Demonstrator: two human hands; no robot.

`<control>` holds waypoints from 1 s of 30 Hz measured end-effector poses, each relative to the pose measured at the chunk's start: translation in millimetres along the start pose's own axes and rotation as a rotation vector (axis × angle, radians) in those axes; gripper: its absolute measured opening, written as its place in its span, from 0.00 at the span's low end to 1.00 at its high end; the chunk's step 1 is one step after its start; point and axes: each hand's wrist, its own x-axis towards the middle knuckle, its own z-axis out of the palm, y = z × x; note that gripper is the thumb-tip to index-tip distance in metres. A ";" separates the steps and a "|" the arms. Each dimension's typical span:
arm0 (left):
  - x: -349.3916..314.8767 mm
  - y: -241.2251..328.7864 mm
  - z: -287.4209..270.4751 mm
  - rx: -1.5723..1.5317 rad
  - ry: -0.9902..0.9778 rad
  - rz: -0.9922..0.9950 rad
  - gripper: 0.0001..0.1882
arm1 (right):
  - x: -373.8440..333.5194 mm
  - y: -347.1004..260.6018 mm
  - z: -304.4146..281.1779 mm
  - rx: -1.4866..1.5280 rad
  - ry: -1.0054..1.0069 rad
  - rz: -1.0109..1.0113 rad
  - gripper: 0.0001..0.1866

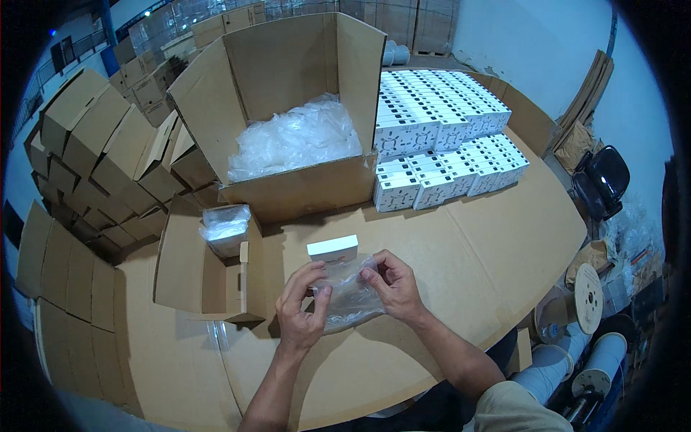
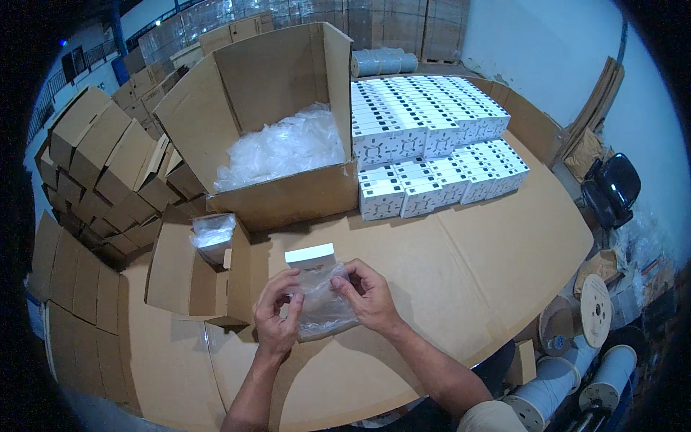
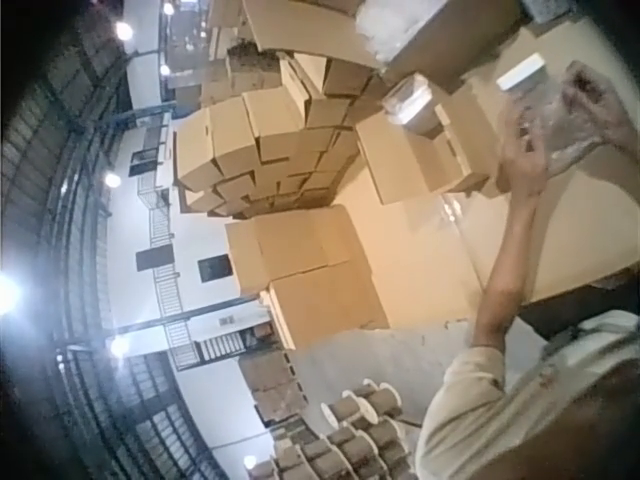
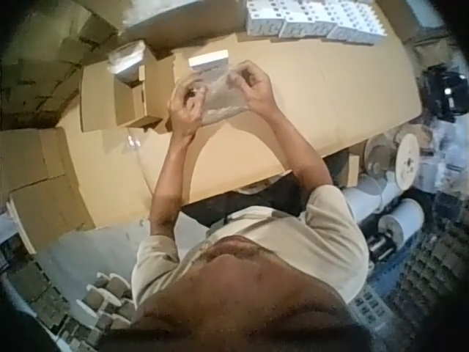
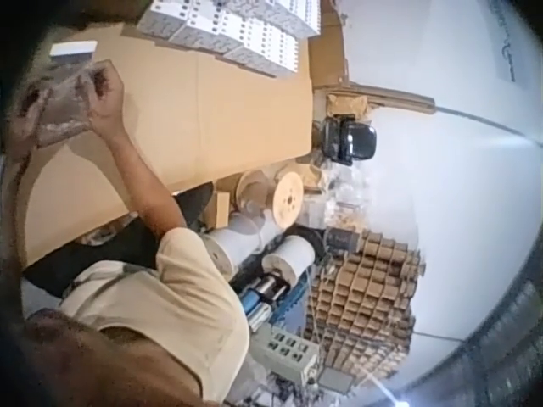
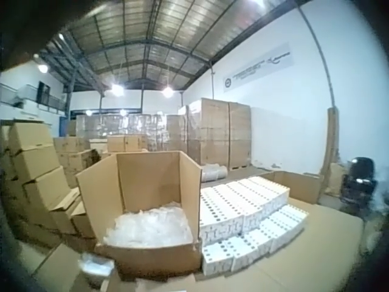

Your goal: Packaging small product boxes into plastic bags and larger cardboard boxes.

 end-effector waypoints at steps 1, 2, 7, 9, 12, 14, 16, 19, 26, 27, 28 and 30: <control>1.5 1.3 -1.6 0.098 -0.024 0.023 0.11 | 0.4 -2.5 0.6 0.015 0.013 -0.003 0.06; 2.7 2.5 -3.1 0.196 -0.047 0.046 0.07 | 0.6 -3.9 0.7 0.030 0.026 -0.005 0.06; 7.1 -4.1 -17.2 0.221 -0.123 0.031 0.04 | 0.1 -1.7 -5.2 -0.152 0.080 -0.050 0.07; 6.9 -9.2 -20.3 0.248 -0.164 0.087 0.06 | -1.1 -4.2 -3.0 -0.275 0.122 -0.068 0.06; 4.6 -10.0 -15.6 -0.010 -0.109 -0.094 0.09 | -5.3 -6.1 3.8 -0.595 0.166 -0.252 0.07; 1.4 -8.1 -5.0 -0.395 0.082 -0.217 0.10 | -8.0 -1.8 8.9 -0.600 0.233 -0.304 0.06; -9.6 -12.0 9.5 -0.337 0.175 -0.195 0.11 | -9.0 1.3 15.1 -0.608 0.290 -0.330 0.05; -22.6 -3.8 17.8 -0.266 0.152 -0.316 0.12 | -11.2 5.5 18.1 -0.664 0.355 -0.370 0.05; -19.3 -8.0 15.6 -0.002 0.106 -0.400 0.11 | -9.1 9.9 21.1 -0.317 0.216 -0.041 0.06; -18.5 -9.8 15.6 0.023 0.125 -0.409 0.11 | -8.1 11.2 18.9 -0.315 0.214 -0.041 0.06; -19.0 -14.0 14.2 0.024 0.127 -0.408 0.11 | -6.7 11.7 16.4 -0.224 0.217 -0.005 0.06; -19.7 -19.7 11.7 0.139 0.153 -0.292 0.11 | -5.5 9.9 12.8 -0.135 0.223 0.031 0.06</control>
